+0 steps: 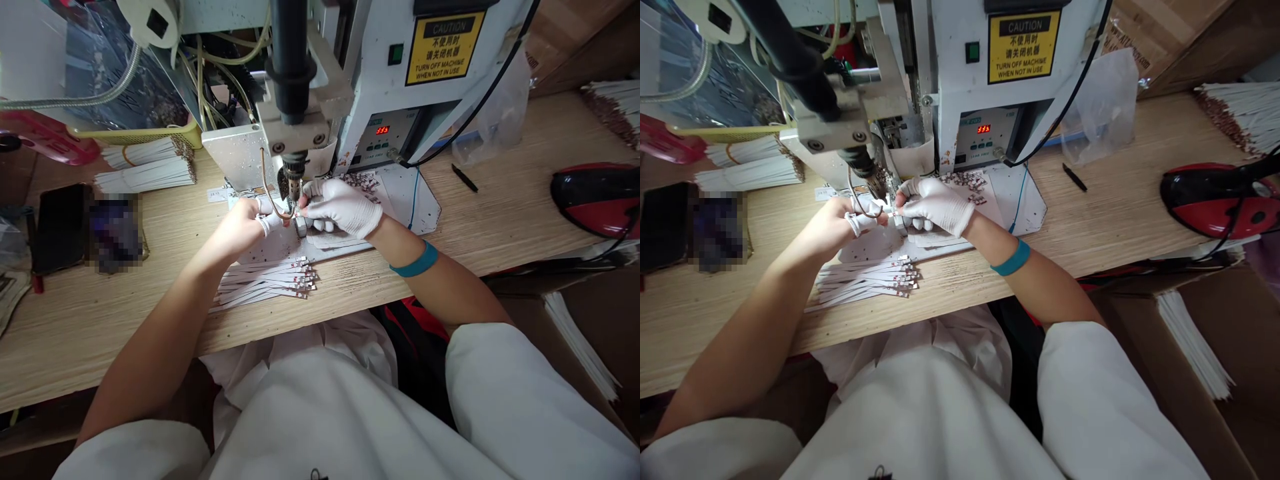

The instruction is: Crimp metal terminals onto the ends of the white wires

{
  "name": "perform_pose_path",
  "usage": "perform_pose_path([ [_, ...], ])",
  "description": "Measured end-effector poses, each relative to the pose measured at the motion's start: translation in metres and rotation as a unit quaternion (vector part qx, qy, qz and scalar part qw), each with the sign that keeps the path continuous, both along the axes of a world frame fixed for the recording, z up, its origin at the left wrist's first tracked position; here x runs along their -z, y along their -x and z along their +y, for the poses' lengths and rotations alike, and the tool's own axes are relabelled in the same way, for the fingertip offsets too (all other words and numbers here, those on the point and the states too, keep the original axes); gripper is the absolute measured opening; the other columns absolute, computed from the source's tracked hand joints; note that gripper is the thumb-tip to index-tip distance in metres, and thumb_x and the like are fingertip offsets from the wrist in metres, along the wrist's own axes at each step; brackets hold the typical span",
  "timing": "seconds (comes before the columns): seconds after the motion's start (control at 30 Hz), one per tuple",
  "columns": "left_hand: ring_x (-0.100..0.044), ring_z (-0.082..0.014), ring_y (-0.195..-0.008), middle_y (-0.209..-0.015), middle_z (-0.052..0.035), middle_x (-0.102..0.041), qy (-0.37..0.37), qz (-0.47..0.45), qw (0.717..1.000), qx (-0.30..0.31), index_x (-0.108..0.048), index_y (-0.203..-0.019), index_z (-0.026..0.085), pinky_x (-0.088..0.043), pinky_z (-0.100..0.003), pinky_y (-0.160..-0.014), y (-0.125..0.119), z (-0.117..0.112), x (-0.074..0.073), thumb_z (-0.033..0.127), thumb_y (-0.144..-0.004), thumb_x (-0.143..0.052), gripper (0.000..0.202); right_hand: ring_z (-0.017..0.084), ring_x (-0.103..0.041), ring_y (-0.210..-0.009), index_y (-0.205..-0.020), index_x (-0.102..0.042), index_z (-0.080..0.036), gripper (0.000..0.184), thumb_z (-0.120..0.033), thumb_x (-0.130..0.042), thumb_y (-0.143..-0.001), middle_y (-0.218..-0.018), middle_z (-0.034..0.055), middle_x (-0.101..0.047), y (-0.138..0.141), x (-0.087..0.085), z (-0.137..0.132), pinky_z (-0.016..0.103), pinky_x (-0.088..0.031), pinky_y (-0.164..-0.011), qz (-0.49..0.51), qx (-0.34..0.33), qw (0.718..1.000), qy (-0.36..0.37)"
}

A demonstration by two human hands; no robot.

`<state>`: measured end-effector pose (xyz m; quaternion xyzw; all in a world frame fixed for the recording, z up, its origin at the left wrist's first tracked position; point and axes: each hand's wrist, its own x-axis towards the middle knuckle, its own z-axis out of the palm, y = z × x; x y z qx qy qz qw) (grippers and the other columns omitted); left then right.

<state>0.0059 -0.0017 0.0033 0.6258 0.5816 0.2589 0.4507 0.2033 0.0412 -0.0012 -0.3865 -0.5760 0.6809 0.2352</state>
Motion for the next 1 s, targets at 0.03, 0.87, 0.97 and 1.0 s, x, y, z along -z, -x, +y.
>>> perform_pose_path([
  [0.03,-0.051,-0.0139,-0.069,-0.070,0.0002,-0.061,0.002,-0.001,1.000,-0.002,-0.068,-0.075,0.013,-0.040,-0.024,-0.065,0.0001,0.0001,0.0002,0.031,-0.068,-0.062,0.021,0.004,-0.046,-0.042,-0.082,-0.051,-0.015,0.013,-0.003,-0.058,-0.082,-0.061,-0.0022,-0.051,-0.0001,0.0000,0.0001,0.014,-0.033,-0.030,0.001,-0.001,1.000,0.002],
  [0.87,-0.041,-0.0088,-0.057,-0.065,0.0023,-0.058,0.002,0.013,1.000,-0.004,-0.070,-0.077,0.012,-0.028,-0.022,-0.054,0.0005,-0.0027,-0.0043,0.035,-0.068,-0.065,0.025,0.005,-0.047,-0.042,-0.082,-0.050,-0.016,0.015,-0.004,-0.058,-0.082,-0.058,-0.0039,-0.051,-0.0011,0.0039,-0.0002,0.013,-0.031,-0.030,0.012,0.000,1.000,-0.006],
  [0.97,-0.036,-0.0076,-0.053,-0.058,0.0043,-0.052,0.002,0.014,1.000,-0.010,-0.070,-0.077,0.013,-0.025,-0.022,-0.052,-0.0014,-0.0051,-0.0059,0.032,-0.068,-0.064,0.022,0.005,-0.048,-0.042,-0.083,-0.050,-0.016,0.015,-0.005,-0.059,-0.082,-0.059,-0.0038,-0.052,-0.0014,0.0053,0.0000,0.014,-0.032,-0.030,0.021,-0.004,1.000,-0.006],
  [1.0,-0.034,-0.0074,-0.052,-0.056,0.0047,-0.049,0.007,0.016,1.000,-0.014,-0.070,-0.077,0.013,-0.024,-0.022,-0.051,-0.0022,-0.0057,-0.0062,0.032,-0.068,-0.064,0.022,0.005,-0.048,-0.042,-0.084,-0.050,-0.017,0.015,-0.005,-0.059,-0.081,-0.059,-0.0038,-0.052,-0.0015,0.0056,0.0000,0.014,-0.032,-0.029,0.025,-0.005,1.000,-0.005],
])
